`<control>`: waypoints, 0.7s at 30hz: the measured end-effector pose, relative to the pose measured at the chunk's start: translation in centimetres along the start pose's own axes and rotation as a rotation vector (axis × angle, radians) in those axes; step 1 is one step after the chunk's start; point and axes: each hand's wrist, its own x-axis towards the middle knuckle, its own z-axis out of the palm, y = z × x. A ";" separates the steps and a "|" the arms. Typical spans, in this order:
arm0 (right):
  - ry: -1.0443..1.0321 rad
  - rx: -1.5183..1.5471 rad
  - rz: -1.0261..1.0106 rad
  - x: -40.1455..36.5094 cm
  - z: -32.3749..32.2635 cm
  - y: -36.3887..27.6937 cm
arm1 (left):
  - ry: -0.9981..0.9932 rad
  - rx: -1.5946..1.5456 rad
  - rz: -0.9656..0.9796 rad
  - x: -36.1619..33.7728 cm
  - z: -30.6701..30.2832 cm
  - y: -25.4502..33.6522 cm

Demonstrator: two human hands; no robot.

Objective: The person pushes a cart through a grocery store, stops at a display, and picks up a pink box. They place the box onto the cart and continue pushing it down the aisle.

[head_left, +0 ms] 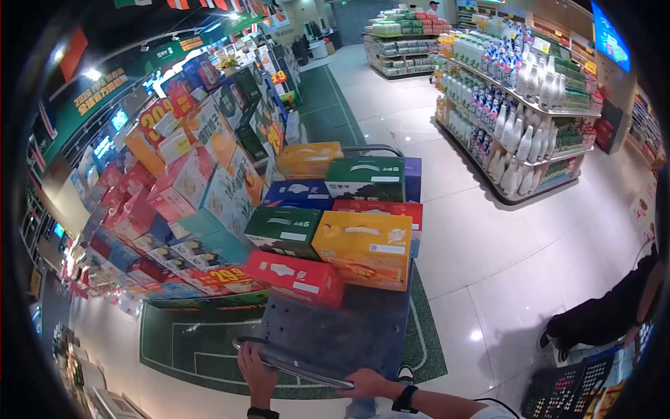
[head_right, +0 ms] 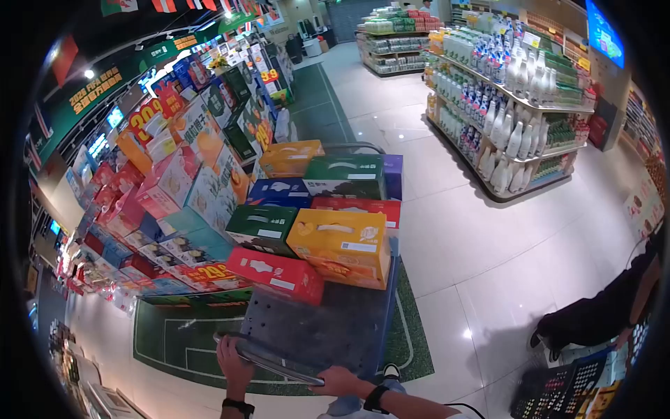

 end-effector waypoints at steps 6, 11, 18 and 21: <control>0.010 0.069 -0.085 -0.9 0.7 -1.3 | 0.024 -0.921 -0.659 -9.7 3.7 1.9; -0.018 0.124 -0.152 0.5 2.8 -1.2 | -0.161 -1.396 -0.678 -12.1 2.0 6.2; -0.131 0.131 -0.219 2.6 6.9 -2.5 | -0.226 -1.333 -0.806 -12.7 5.1 6.8; -0.063 0.159 -0.211 3.6 9.2 -3.8 | -0.231 -1.362 -0.933 -13.5 6.5 5.1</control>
